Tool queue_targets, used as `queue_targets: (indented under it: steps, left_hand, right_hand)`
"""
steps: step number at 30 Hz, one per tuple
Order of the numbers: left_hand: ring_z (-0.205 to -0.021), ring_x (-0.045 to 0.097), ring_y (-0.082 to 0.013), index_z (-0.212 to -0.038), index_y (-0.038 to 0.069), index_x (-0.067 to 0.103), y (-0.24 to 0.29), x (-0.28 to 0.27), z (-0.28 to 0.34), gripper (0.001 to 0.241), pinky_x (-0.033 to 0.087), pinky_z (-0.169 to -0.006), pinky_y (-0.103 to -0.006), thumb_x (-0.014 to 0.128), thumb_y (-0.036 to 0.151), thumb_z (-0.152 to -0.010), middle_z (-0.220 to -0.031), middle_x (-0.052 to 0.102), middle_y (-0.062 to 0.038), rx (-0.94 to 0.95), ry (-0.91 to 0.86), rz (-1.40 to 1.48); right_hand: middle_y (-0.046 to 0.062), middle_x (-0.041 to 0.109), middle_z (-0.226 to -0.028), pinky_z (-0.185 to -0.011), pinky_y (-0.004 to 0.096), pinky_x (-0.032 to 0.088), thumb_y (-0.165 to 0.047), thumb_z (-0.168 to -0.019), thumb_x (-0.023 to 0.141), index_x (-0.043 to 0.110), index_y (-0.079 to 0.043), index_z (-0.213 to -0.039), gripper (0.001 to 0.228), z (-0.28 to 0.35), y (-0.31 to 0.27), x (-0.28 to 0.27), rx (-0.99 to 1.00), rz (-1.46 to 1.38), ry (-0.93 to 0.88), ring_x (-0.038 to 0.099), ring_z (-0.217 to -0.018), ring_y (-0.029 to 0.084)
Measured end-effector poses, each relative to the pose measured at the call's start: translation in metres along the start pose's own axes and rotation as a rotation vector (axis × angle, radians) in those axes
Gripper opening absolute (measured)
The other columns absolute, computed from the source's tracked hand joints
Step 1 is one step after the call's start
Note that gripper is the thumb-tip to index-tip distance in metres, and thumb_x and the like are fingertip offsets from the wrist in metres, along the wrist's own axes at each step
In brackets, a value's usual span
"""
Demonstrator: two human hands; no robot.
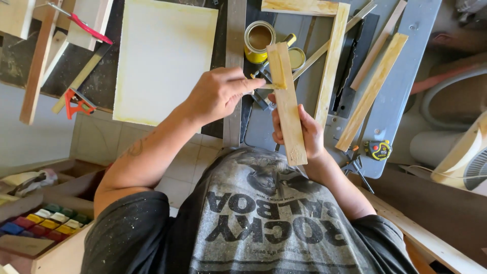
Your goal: Applying wood glue to the edges of wooden boards and joining them together to assemble a frame.
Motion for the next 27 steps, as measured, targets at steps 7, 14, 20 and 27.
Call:
queue_targets:
  steps: [7,14,20,27]
  left_hand:
    - [-0.071,0.058,-0.0174,-0.135,0.005,0.070,-0.015,-0.023,-0.008,0.035,0.055,-0.059,-0.0254,0.069,-0.015,-0.106,-0.083,0.063,-0.008,0.051,0.193,-0.126]
    - [-0.061,0.051,-0.0165,-0.130,0.019,0.079,0.043,0.007,0.018,0.039,0.050,-0.063,-0.0292,0.065,-0.003,-0.101,-0.074,0.063,-0.008,0.103,0.039,-0.074]
    - [-0.063,0.050,-0.0182,-0.138,0.023,0.076,0.053,0.009,0.022,0.046,0.050,-0.062,-0.0307,0.067,-0.003,-0.101,-0.076,0.061,-0.007,0.036,0.096,-0.112]
    - [-0.062,0.046,-0.0193,-0.128,0.020,0.082,0.066,0.008,0.020,0.034,0.047,-0.061,-0.0347,0.069,0.002,-0.101,-0.078,0.059,-0.009,0.158,-0.023,-0.146]
  right_hand:
    - [0.006,0.054,-0.096,-0.061,0.029,0.042,-0.054,-0.100,0.062,0.039,0.000,-0.160,0.084,-0.001,-0.006,0.024,0.138,0.026,0.025,0.053,-0.067,0.016]
    - [0.018,0.054,-0.098,-0.052,0.034,0.039,-0.042,-0.111,0.043,0.043,0.012,-0.154,0.068,-0.011,-0.005,0.007,-0.031,0.101,-0.035,0.057,-0.066,0.024]
    - [0.023,0.059,-0.097,-0.053,0.034,0.043,-0.042,-0.113,0.044,0.051,0.009,-0.144,0.061,-0.018,-0.015,0.016,-0.020,0.034,-0.052,0.062,-0.066,0.028]
    - [0.017,0.061,-0.107,-0.052,0.032,0.040,-0.044,-0.112,0.040,0.046,0.003,-0.147,0.059,-0.016,-0.011,0.022,0.066,-0.092,0.024,0.061,-0.066,0.025]
Point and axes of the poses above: each hand's wrist, its own z-axis away from the middle knuckle, its own x-axis out of the palm, y = z × x, the point moved 6 cm from there along -z, towards the middle knuckle
